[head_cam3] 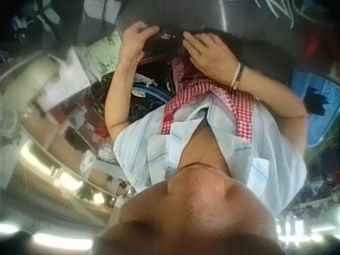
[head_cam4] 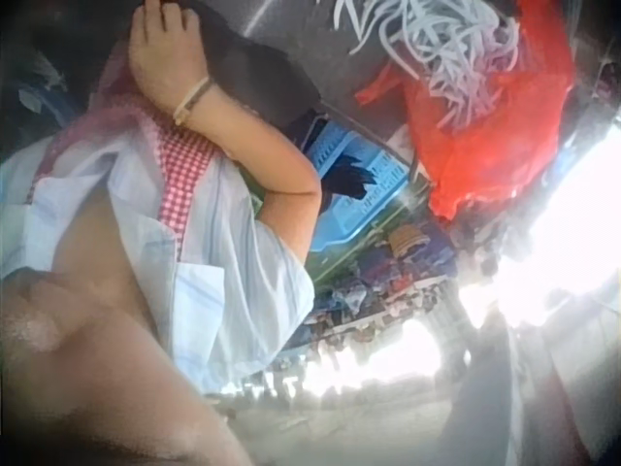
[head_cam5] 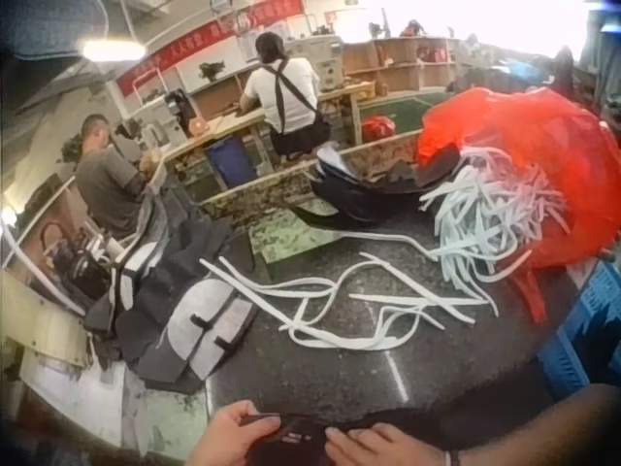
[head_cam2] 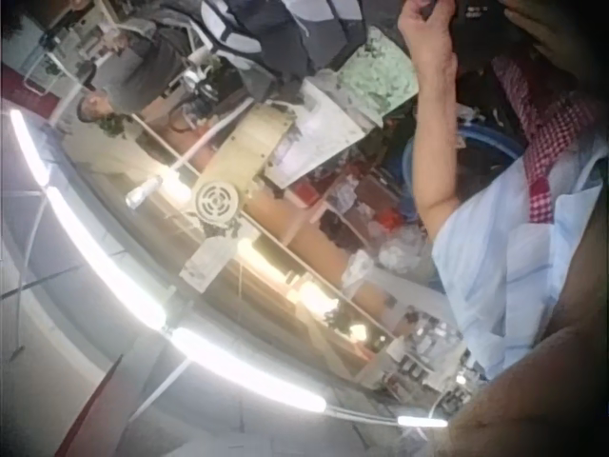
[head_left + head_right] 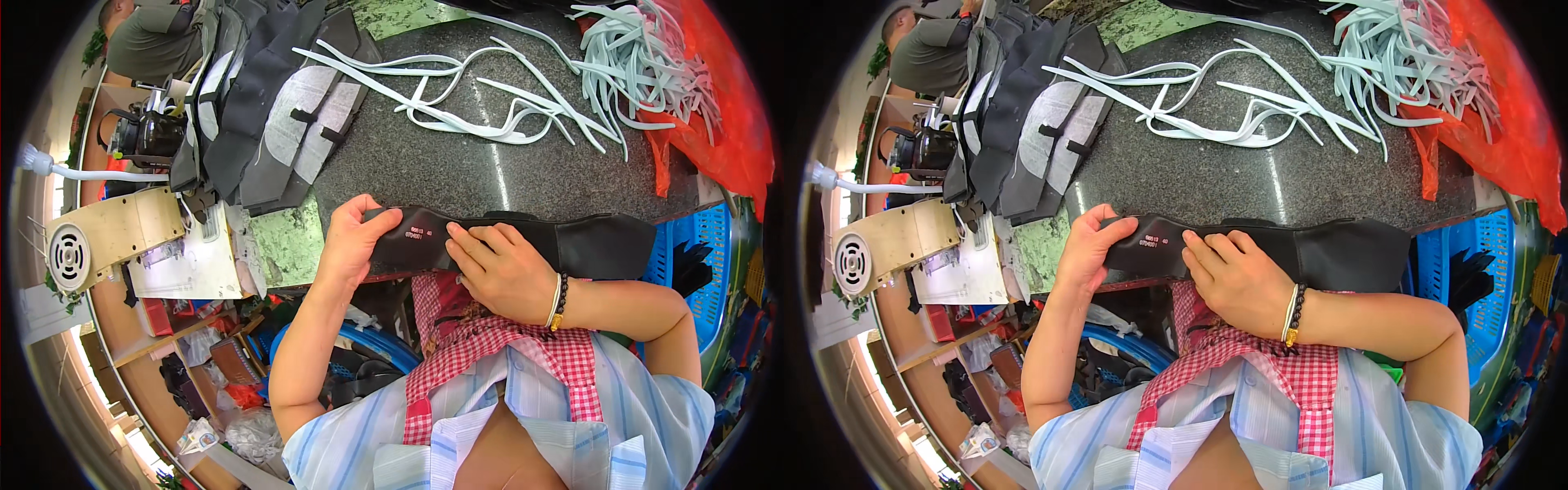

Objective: The person applies adhesive strips to shoe components and folds over the edges of the components to secure the material.

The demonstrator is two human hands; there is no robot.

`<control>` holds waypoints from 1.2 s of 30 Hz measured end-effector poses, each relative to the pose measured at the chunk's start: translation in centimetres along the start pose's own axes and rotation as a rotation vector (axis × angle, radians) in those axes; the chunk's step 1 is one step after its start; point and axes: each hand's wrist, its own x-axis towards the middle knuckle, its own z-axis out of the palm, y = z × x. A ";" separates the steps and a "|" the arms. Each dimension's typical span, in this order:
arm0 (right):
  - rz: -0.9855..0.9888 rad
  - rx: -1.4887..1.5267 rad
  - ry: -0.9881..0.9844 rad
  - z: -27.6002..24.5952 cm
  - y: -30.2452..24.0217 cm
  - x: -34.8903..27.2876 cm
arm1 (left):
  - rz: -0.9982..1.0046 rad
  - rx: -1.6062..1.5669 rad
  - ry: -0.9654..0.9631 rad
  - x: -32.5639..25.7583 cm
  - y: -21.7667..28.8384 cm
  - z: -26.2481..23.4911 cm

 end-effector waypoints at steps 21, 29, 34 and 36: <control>0.033 -0.135 -0.317 -1.2 0.1 3.5 | 1.052 1.239 0.140 -1.6 -3.0 1.7; 0.045 0.348 -0.191 -4.0 4.1 -1.8 | 1.206 1.374 -0.236 -2.2 -4.3 5.6; 0.021 0.049 -0.110 -4.1 4.4 -6.1 | 1.320 1.471 -0.189 -2.6 -3.9 8.6; 0.003 0.104 -0.089 -3.4 5.2 -6.7 | 1.327 1.611 -0.187 -3.1 -4.2 9.6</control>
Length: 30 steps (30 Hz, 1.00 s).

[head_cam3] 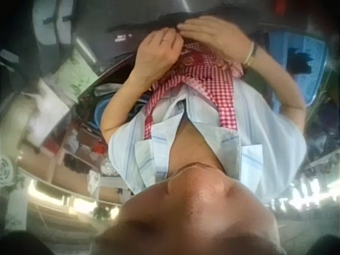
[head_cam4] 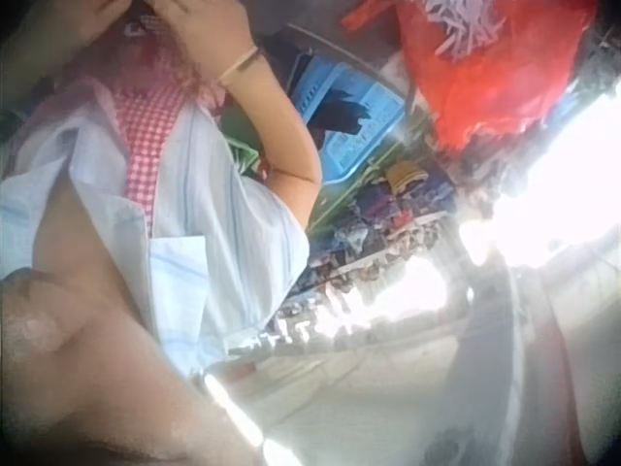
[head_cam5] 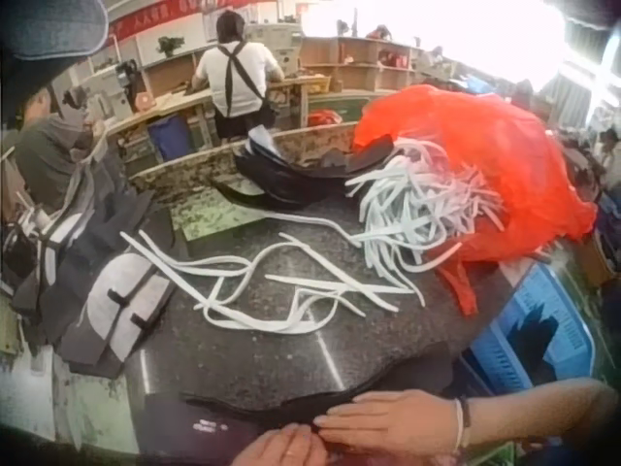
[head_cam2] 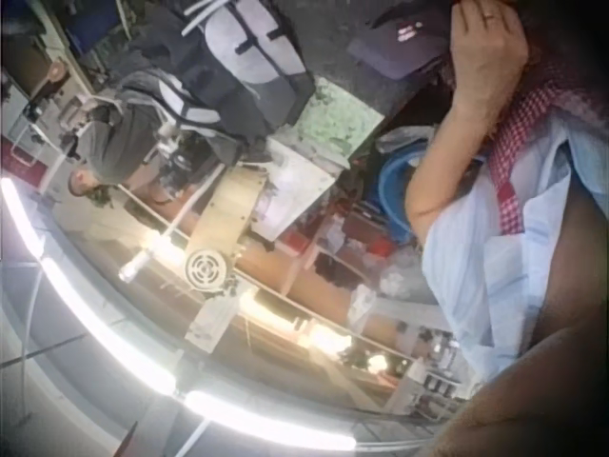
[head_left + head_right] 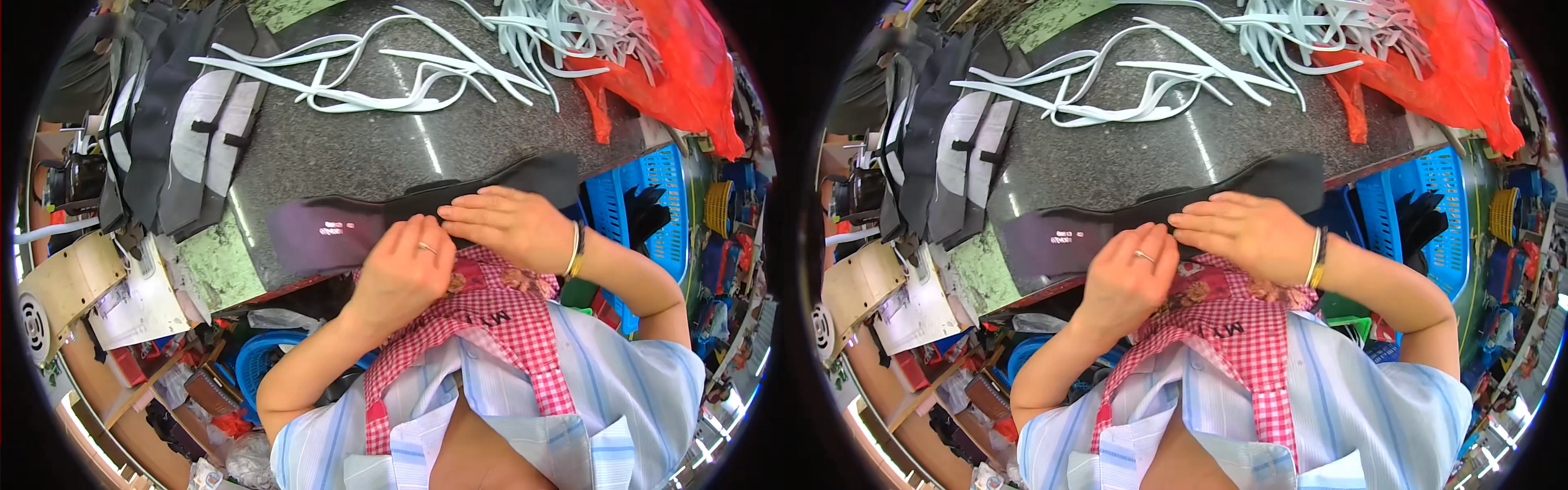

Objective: The person applies adhesive strips to shoe components and folds over the edges of the components to secure the material.

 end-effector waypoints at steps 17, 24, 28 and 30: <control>-0.046 -0.045 0.097 -0.2 -0.3 -0.4 | -0.443 -0.049 0.181 -6.3 -4.9 0.8; -0.076 -0.080 0.114 -0.5 -3.9 5.9 | -0.424 0.162 0.165 -5.7 -3.3 0.7; -0.154 -0.141 0.137 0.7 -1.6 6.5 | -0.387 0.150 0.228 -4.4 -2.5 0.3; -0.112 -0.039 0.090 0.4 -1.5 6.2 | -0.391 -0.161 0.149 -5.3 -3.7 -0.1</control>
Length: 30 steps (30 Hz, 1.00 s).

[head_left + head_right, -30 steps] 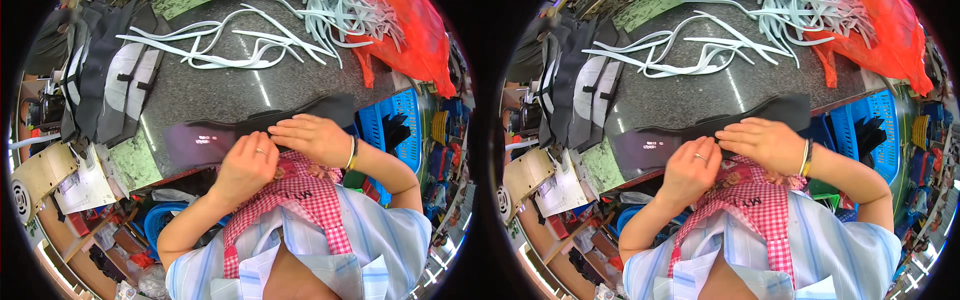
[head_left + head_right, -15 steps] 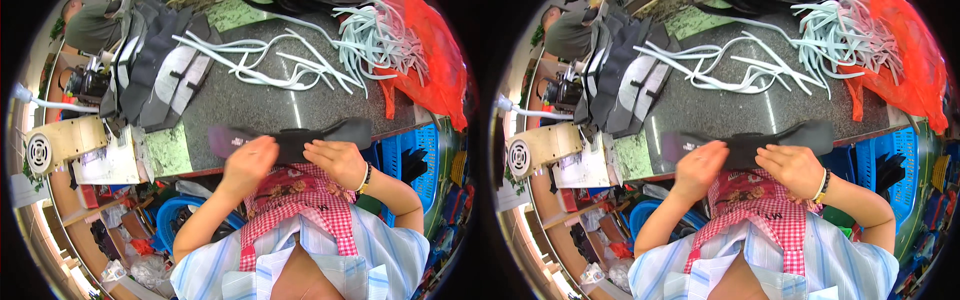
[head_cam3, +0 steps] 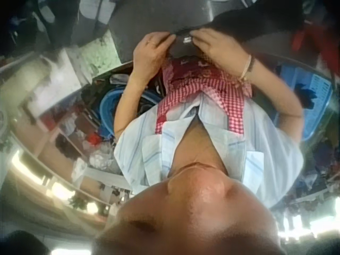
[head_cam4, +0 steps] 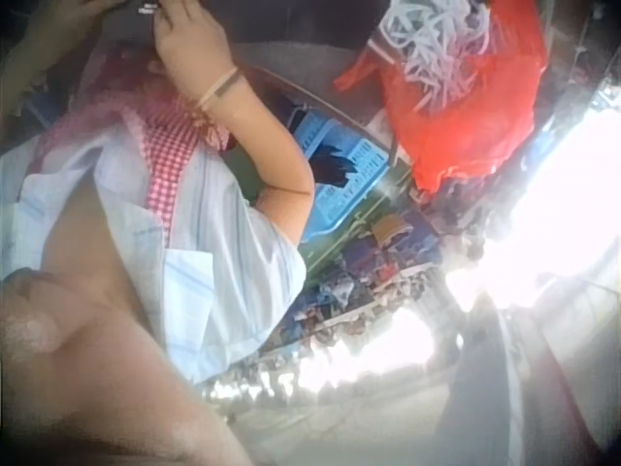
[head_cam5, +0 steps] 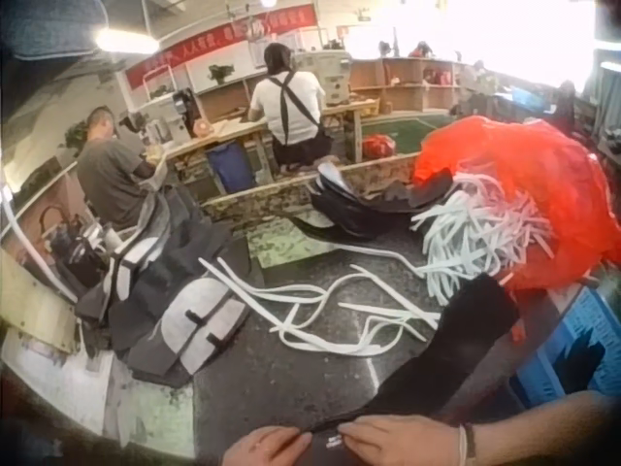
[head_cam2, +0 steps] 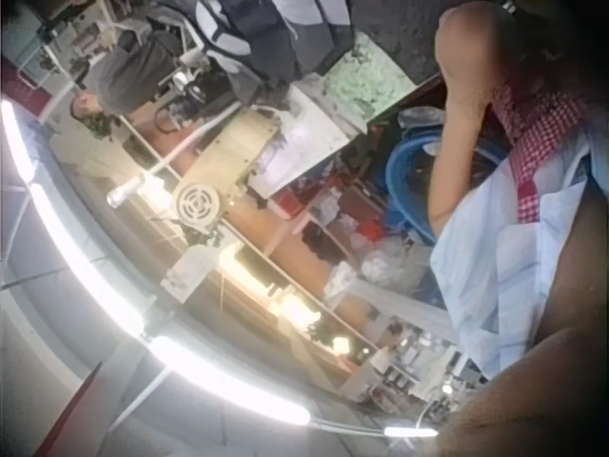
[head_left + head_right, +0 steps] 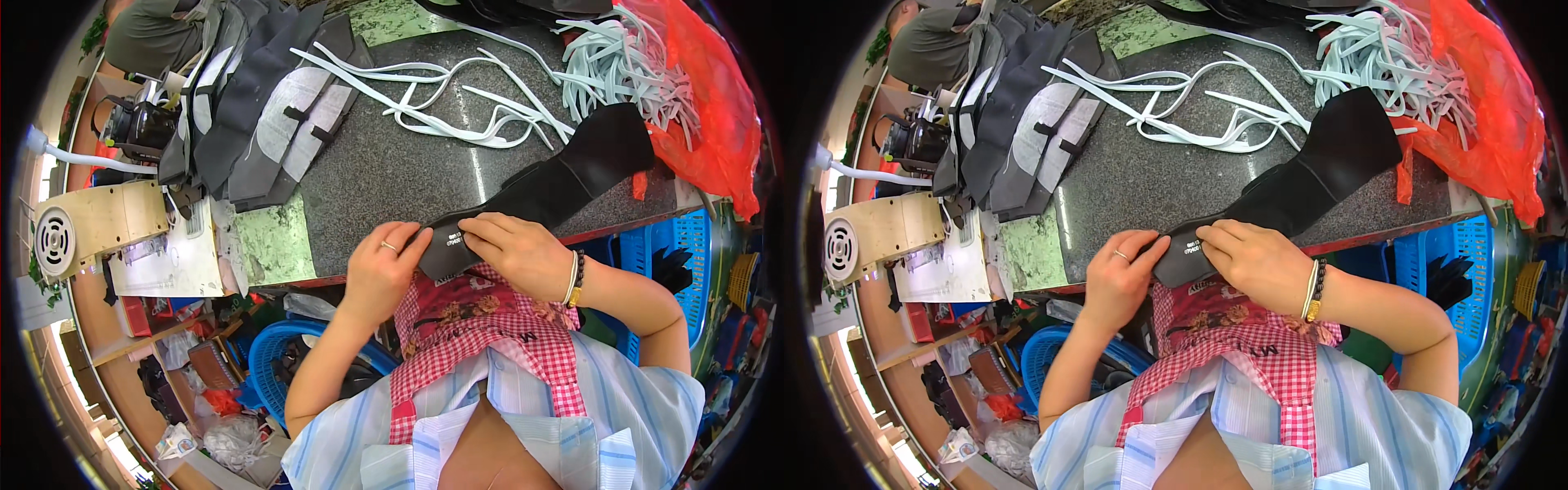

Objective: The person applies adhesive strips to shoe components and folds over the edges of the components to secure the material.

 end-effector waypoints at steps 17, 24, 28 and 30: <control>0.708 0.985 0.233 1.9 0.7 -0.3 | -0.388 -0.236 0.165 1.4 1.1 1.6; 0.286 0.570 0.238 2.5 0.4 0.1 | -0.289 -0.443 0.037 3.2 -1.4 0.4; 0.137 0.377 0.141 2.7 -0.3 -0.3 | 0.133 -0.173 -0.035 3.3 -2.9 -0.3; 0.099 0.255 0.066 3.1 -0.8 -0.9 | 0.203 -0.071 -0.041 3.4 -2.4 -1.2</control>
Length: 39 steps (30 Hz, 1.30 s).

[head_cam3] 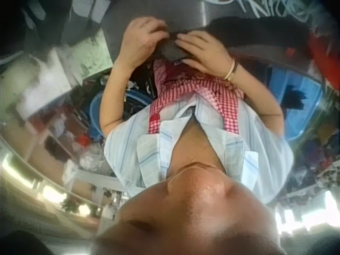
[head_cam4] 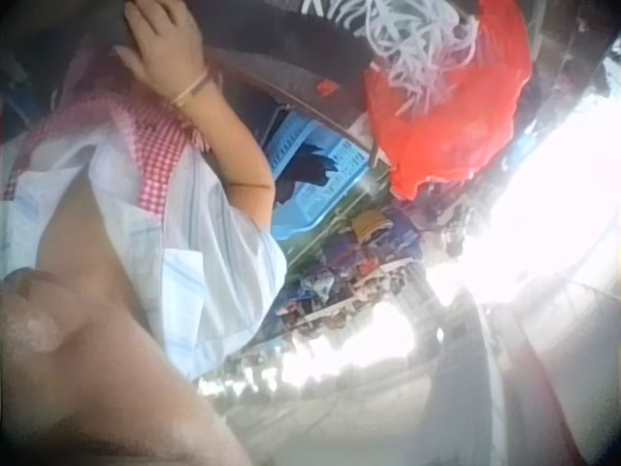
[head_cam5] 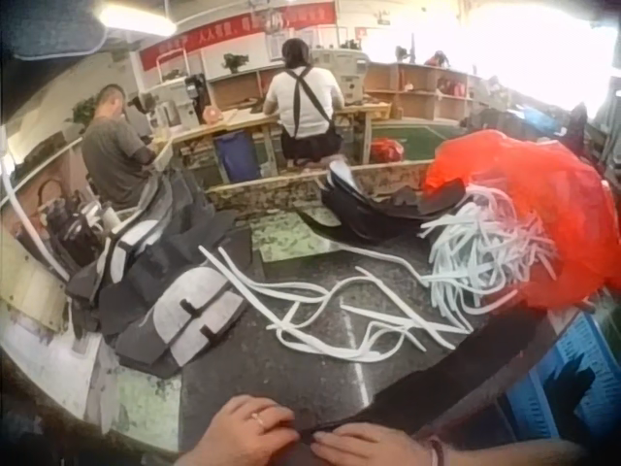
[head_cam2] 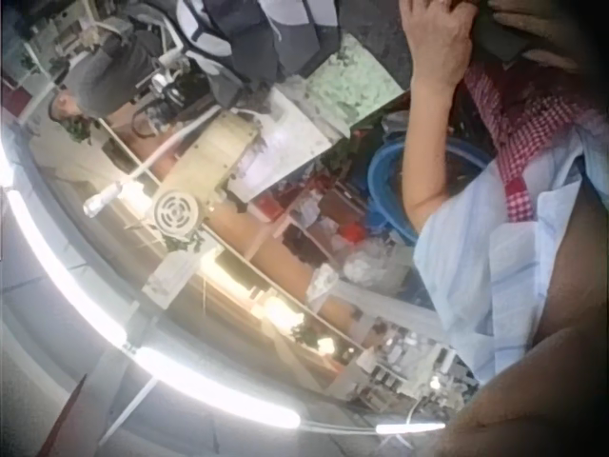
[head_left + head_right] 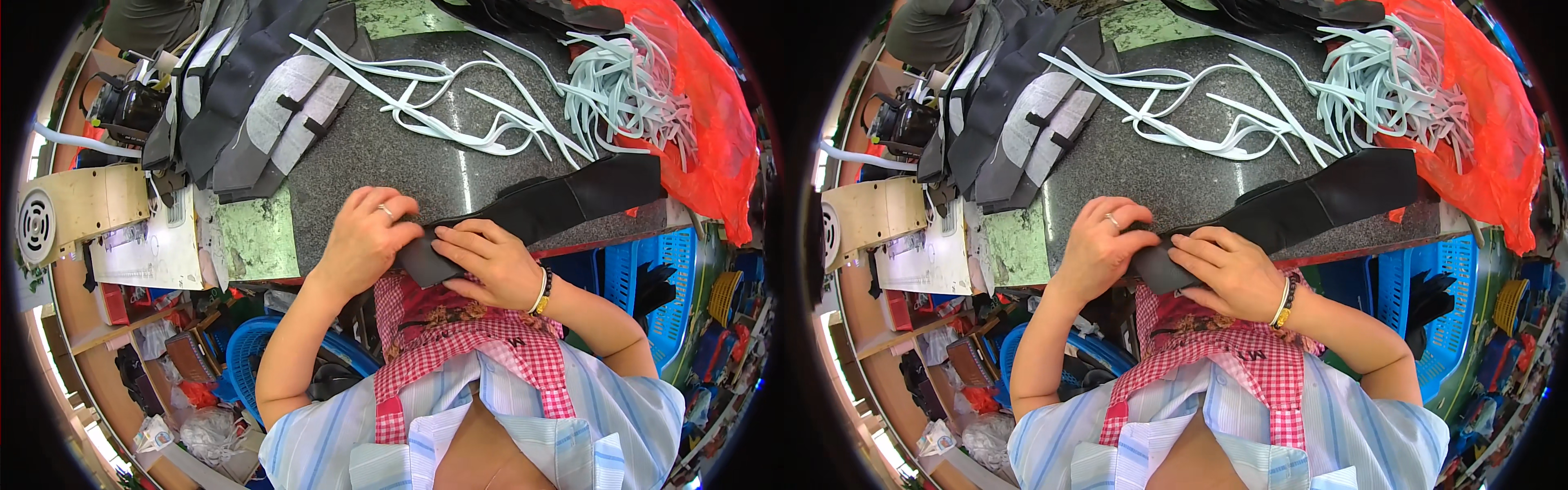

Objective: The person applies adhesive strips to shoe components and folds over the edges of the components to secure the material.

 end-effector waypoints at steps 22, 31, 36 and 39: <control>-0.231 -0.618 0.648 -17.5 5.6 4.6 | -0.427 0.620 0.490 2.7 -4.9 -4.9; 0.068 -0.453 0.382 -11.4 13.7 13.5 | -0.594 0.549 0.152 4.5 -12.6 -5.6; 0.207 -0.370 0.062 -3.2 9.9 19.1 | -0.530 0.589 0.059 5.1 -13.3 -6.5; 0.293 -0.411 0.042 -1.6 11.3 21.1 | -0.552 0.462 0.225 4.5 -13.3 -7.6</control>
